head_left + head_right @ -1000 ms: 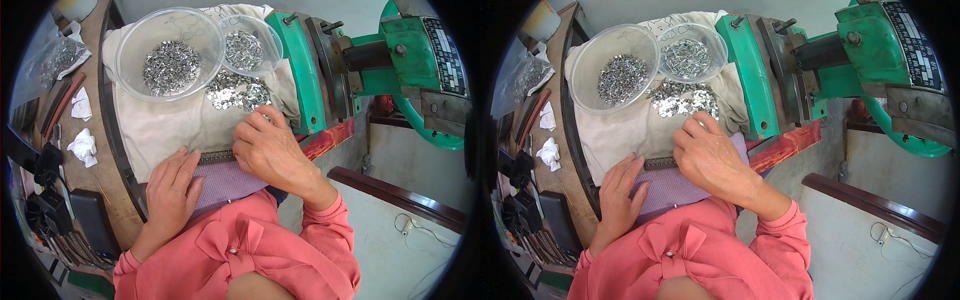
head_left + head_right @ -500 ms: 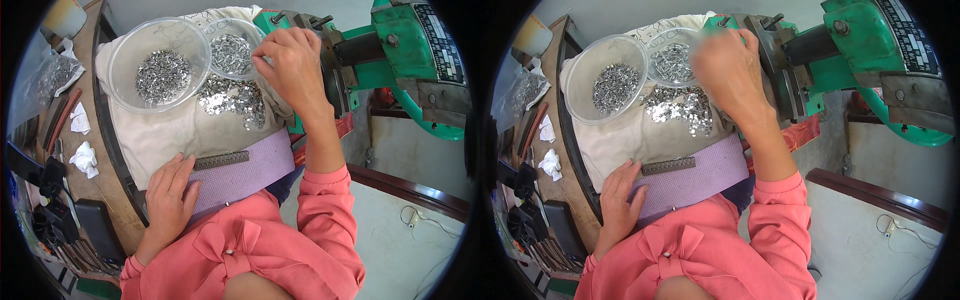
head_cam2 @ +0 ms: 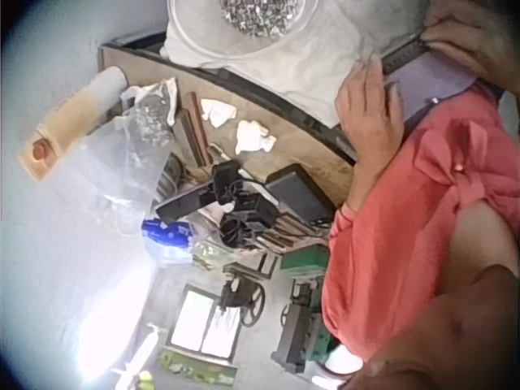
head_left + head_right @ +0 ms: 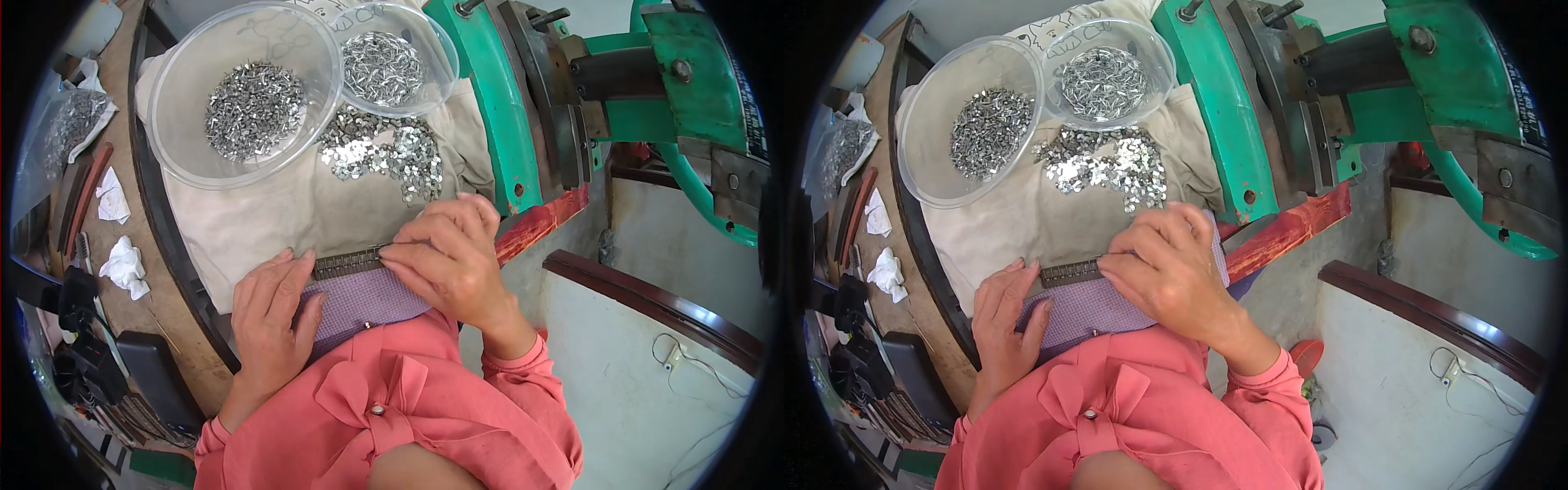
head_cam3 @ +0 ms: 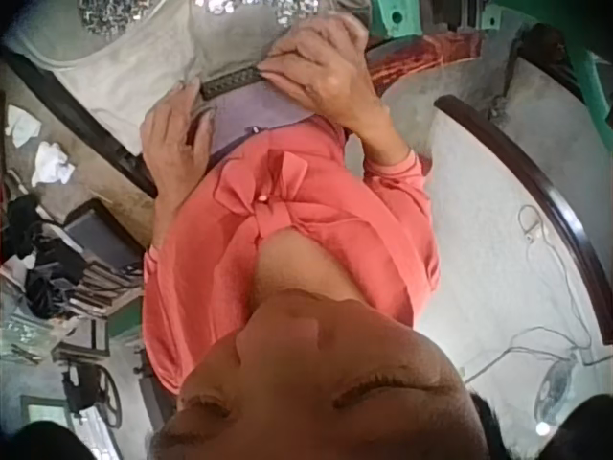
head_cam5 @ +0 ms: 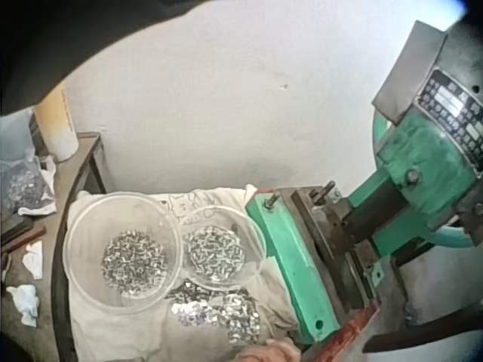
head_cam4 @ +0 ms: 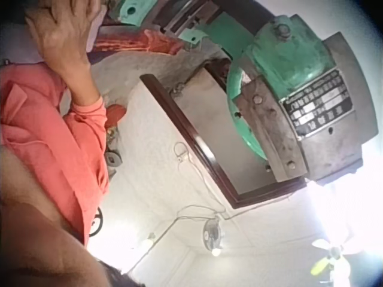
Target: The person inserts small metal parts into a slotted bar by hand, places the bar into a mechanical press and operates the machine, then inserts more metal parts into the bar.
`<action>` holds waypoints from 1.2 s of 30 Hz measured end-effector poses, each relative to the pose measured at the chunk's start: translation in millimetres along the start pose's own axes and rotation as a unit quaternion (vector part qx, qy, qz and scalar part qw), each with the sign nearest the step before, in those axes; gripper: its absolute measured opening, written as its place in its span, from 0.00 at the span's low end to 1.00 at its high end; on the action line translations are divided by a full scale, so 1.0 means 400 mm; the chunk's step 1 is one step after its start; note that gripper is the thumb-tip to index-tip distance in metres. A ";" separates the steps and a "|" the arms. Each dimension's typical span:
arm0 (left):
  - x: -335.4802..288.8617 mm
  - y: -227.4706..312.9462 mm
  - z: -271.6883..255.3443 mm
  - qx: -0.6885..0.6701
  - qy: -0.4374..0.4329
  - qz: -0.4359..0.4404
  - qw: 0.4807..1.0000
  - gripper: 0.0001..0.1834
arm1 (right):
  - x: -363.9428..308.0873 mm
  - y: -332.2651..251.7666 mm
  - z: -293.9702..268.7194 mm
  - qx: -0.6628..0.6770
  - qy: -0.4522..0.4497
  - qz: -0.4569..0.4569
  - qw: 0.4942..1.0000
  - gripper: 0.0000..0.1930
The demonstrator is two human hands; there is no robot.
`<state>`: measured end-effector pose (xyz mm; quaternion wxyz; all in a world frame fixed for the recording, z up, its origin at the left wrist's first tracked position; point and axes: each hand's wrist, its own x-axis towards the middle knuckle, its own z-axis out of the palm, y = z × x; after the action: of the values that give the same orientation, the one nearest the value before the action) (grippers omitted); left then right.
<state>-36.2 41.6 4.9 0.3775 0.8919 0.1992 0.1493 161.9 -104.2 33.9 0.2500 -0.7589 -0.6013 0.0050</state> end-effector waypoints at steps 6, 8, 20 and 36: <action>-0.002 -0.005 0.006 -0.010 0.014 -0.005 1.000 0.30 | -0.024 -0.014 0.019 -0.010 -0.021 0.004 1.000 0.08; -0.006 -0.005 0.007 -0.010 0.015 -0.009 1.000 0.29 | -0.031 -0.017 0.021 -0.031 -0.028 -0.005 0.999 0.09; 0.005 -0.003 0.006 -0.008 0.018 -0.005 1.000 0.24 | -0.025 -0.034 0.023 -0.107 -0.024 -0.022 0.994 0.09; 0.006 -0.017 0.021 0.004 0.040 -0.035 0.999 0.16 | -0.025 -0.103 -0.139 0.140 0.222 -0.015 0.965 0.14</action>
<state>-32.2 41.8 -5.4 0.3709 0.8790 0.2458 0.1712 138.7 -127.8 95.5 0.4806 -0.6892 -0.5358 -0.0831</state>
